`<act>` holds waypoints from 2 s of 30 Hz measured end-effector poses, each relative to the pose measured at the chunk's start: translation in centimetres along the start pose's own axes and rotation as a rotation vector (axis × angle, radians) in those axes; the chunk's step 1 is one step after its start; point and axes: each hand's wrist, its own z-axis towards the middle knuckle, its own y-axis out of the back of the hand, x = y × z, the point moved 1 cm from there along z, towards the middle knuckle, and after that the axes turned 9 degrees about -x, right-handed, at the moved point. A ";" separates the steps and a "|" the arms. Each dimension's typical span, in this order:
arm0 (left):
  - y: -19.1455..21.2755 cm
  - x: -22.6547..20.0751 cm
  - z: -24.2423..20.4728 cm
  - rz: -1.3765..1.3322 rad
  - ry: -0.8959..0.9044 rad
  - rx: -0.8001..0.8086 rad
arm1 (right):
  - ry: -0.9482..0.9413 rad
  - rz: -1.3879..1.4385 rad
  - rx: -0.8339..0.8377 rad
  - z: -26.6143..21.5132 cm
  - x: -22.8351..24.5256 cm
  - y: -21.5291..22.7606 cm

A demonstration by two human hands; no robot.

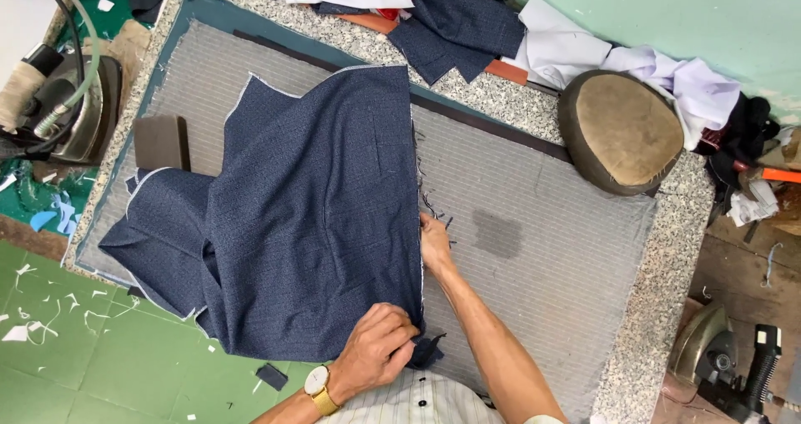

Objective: The person cuts a piece of dark blue fabric using large shears on a sewing machine table and then on a cutting mat. They trim the edges of the fabric, move it between work surfaces, and finally sweep the cut scraps off the mat with a red brush.

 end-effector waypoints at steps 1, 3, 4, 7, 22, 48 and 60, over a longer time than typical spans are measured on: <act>0.0 0.0 -0.1 0.006 -0.001 -0.001 | 0.014 0.034 -0.001 0.1 -0.1 -0.1; 0.1 0.0 -0.1 0.004 0.004 -0.003 | 0.007 0.113 0.000 0.2 -0.9 -0.2; 0.2 0.1 0.0 0.002 0.010 -0.005 | -0.001 0.191 0.002 0.3 -1.2 -0.1; 0.5 -0.2 0.1 -0.007 0.010 -0.007 | -0.098 0.052 0.010 -1.4 0.8 0.6; 0.8 -0.2 -0.1 -0.017 0.014 -0.014 | -0.151 -0.025 0.028 -1.2 6.9 0.7; 0.8 -0.3 0.2 -0.029 -0.011 -0.019 | -0.065 -0.010 -0.022 2.4 6.9 0.4; -2.4 0.5 -1.4 0.050 0.000 0.008 | 0.107 -0.165 -0.152 0.4 1.2 5.3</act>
